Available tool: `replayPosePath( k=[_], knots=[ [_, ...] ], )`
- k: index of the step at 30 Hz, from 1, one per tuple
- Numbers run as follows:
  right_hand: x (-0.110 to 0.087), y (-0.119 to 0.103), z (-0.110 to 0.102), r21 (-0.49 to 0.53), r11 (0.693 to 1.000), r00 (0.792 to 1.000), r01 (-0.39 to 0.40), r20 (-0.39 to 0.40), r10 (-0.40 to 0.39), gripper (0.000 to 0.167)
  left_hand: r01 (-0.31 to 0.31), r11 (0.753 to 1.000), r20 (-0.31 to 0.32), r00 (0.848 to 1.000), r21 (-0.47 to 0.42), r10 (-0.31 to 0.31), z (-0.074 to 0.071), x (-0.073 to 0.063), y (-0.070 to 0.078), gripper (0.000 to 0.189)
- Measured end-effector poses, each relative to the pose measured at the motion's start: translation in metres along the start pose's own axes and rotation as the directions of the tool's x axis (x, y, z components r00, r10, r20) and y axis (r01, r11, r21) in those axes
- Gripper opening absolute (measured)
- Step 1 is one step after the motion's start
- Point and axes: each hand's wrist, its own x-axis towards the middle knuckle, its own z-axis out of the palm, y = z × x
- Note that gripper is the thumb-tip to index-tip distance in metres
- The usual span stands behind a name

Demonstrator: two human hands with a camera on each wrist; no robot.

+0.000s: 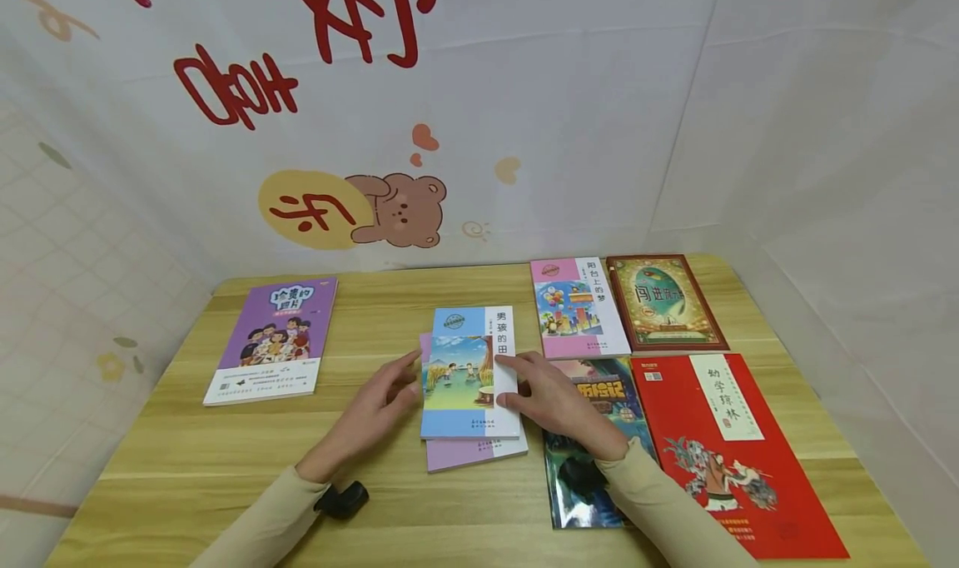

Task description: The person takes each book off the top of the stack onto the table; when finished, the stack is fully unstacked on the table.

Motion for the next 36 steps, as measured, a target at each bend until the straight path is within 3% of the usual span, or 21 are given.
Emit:
replayPosePath(
  k=[10, 16, 23, 28, 36],
  knots=[
    [0.001, -0.001, 0.000, 0.028, 1.000, 1.000, 0.008, 0.017, -0.009, 0.058, -0.005, 0.999, 0.077, 0.997, -0.036, 0.008, 0.005, 0.006, 0.003, 0.062],
    [-0.001, -0.001, 0.000, 0.029, 1.000, 0.999, 0.010, 0.040, -0.011, 0.059, 0.032, 0.999, 0.108, 0.994, -0.019, -0.029, 0.005, 0.007, 0.006, 0.072],
    [0.000, -0.002, -0.001, 0.037, 0.999, 0.997, 0.007, 0.072, -0.009, 0.059, 0.102, 0.992, 0.150, 0.982, 0.077, -0.113, 0.010, 0.010, 0.012, 0.090],
    [0.001, -0.001, -0.002, 0.029, 1.000, 0.997, 0.014, 0.076, -0.016, 0.059, 0.083, 0.992, 0.156, 0.983, 0.093, -0.097, 0.011, 0.013, 0.011, 0.092],
    [0.002, 0.000, -0.002, 0.047, 0.998, 0.995, -0.051, 0.090, 0.047, 0.059, 0.049, 0.999, 0.212, 0.976, 0.006, -0.050, -0.002, 0.013, 0.006, 0.082]
  ],
)
